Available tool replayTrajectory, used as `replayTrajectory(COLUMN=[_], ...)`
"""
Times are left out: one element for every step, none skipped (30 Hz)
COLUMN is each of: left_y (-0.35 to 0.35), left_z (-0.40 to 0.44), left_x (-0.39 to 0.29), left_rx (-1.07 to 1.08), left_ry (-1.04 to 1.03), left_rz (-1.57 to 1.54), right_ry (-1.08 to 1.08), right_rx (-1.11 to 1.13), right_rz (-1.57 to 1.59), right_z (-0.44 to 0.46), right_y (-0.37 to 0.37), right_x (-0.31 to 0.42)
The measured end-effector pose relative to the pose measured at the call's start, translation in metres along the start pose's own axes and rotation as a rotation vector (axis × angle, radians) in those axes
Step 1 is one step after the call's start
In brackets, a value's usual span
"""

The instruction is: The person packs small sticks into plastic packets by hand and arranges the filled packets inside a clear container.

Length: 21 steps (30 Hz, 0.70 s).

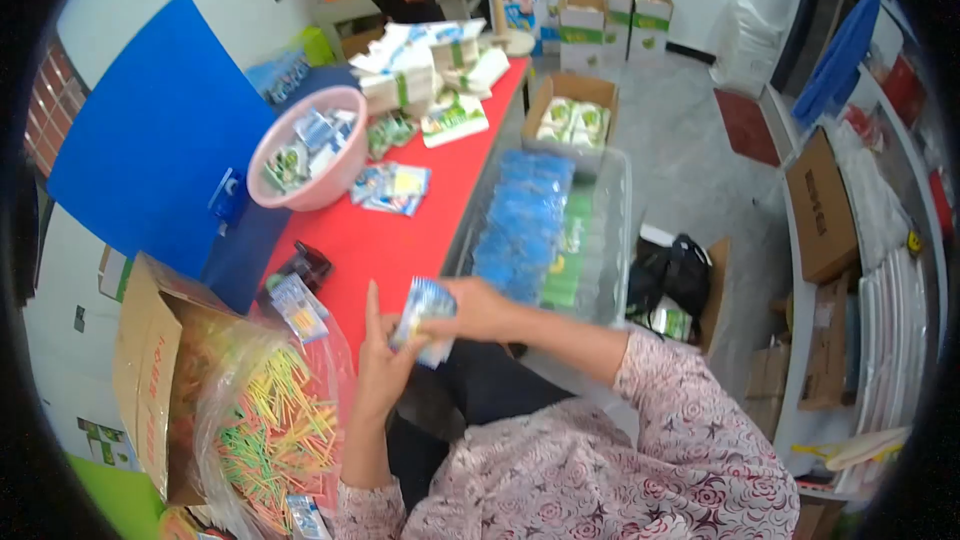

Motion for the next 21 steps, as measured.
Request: replayTrajectory(left_y=[-0.009,-0.011,-0.013,-0.014,-0.015,-0.021,-0.024,-0.027,-0.032,-0.039,-0.047,-0.052,-0.059,-0.067,-0.073,-0.079,-0.086,-0.093,-0.101,-0.107,-0.116], left_z=[-0.001,0.004,0.013,0.013,0.016,0.02,0.025,0.033,0.039,0.042,0.043,0.045,0.042,0.04,0.04,0.043,0.052,0.061,0.071,0.081,0.094], left_x=[0.007,0.005,0.01,0.017,0.016,0.025,0.031,0.038,0.039,0.037,0.036,0.037,0.025,0.013,0.007,0.01,0.02,0.031,0.042,0.051,0.062], left_rx=[0.005,0.01,0.003,-0.066,-0.131,-0.116,-0.102,-0.102,-0.139,-0.169,-0.195,-0.188,-0.216,-0.245,-0.274,-0.263,-0.186,-0.115,-0.044,-0.037,0.0], left_ry=[-0.021,-0.004,0.041,0.065,0.077,0.063,0.021,0.046,-0.079,-0.209,-0.342,-0.332,-0.441,-0.551,-0.662,-0.655,-0.561,-0.468,-0.378,-0.374,-0.348], left_rz=[-0.075,-0.187,-0.298,-0.254,-0.203,-0.095,0.013,0.018,0.216,0.412,0.607,0.61,0.63,0.647,0.663,0.665,0.66,0.655,0.649,0.651,0.662], right_ry=[-0.073,0.055,-0.056,-0.196,-0.335,-0.225,-0.198,-0.15,-0.162,-0.193,-0.224,-0.254,-0.265,-0.29,-0.315,-0.341,-0.353,-0.348,-0.341,-0.333,-0.338], right_rx=[-0.044,-0.12,-0.149,-0.211,-0.349,-0.408,-0.458,-0.518,-0.511,-0.541,-0.572,-0.605,-0.606,-0.62,-0.636,-0.652,-0.652,-0.68,-0.711,-0.744,-0.748], right_rz=[0.056,-0.078,-0.063,-0.149,-0.363,-0.028,0.06,0.135,0.147,0.154,0.16,0.166,0.172,0.204,0.236,0.268,0.274,0.327,0.38,0.432,0.433], right_z=[-0.007,-0.003,-0.008,-0.018,-0.028,-0.035,-0.043,-0.048,-0.056,-0.065,-0.073,-0.078,-0.081,-0.084,-0.087,-0.09,-0.091,-0.091,-0.091,-0.09,-0.089], right_y=[0.008,0.021,0.039,0.06,0.08,0.097,0.107,0.116,0.118,0.12,0.12,0.12,0.117,0.112,0.107,0.102,0.098,0.094,0.091,0.089,0.086], right_x=[-0.004,-0.003,-0.016,-0.029,-0.027,-0.049,-0.052,-0.052,-0.061,-0.071,-0.081,-0.091,-0.097,-0.103,-0.109,-0.115,-0.122,-0.129,-0.136,-0.143,-0.15])
Point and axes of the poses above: each hand's wrist, its own z-axis towards the middle knuckle, its own y-axis out of the back of the hand, x = y × z, the point moved 4 cm from there along z, towards the middle knuckle, and after that the axes turned 15 degrees about y, right-handed, at the moved point
